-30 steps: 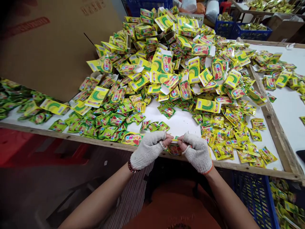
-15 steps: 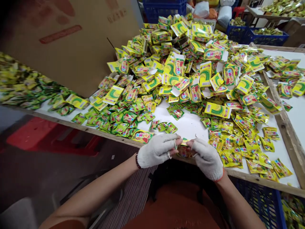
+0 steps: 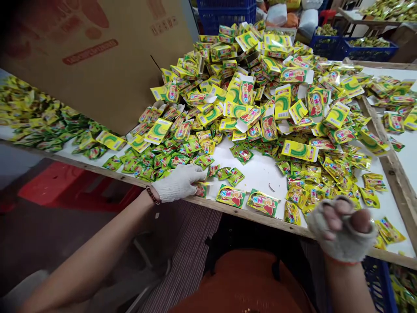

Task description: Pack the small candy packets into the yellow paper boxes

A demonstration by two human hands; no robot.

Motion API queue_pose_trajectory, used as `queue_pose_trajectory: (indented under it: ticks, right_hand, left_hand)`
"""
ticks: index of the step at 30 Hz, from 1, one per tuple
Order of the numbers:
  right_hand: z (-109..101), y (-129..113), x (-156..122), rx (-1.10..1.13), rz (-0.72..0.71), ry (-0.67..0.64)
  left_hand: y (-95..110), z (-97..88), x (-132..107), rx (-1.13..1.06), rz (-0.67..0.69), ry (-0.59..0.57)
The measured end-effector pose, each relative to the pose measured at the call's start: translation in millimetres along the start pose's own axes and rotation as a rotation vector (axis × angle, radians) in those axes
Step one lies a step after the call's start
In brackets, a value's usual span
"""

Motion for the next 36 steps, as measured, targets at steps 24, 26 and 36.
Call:
queue_pose_trajectory:
  ticks: [24,26,36]
  right_hand:
    - [90,56,28,-0.719,-0.236,-0.066]
    - [91,58,32,-0.587,-0.179,-0.041]
    - [101,35,32,-0.769,-0.250,-0.268]
  left_hand:
    - [129,16.6,14,-1.035,0.125,0.622]
    - [129,18.0,17,-1.136,0.070,0.578]
    - [132,7.2,14,-1.028,0.184,0.598]
Point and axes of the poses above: each hand's wrist, its own x-axis towards the middle knuckle, its own z-axis out of the palm, y = z × x, the point moved 4 cm from there along x, towards the middle knuckle, and after that the axes turned 3 degrees about x, right-handed, at the moved point
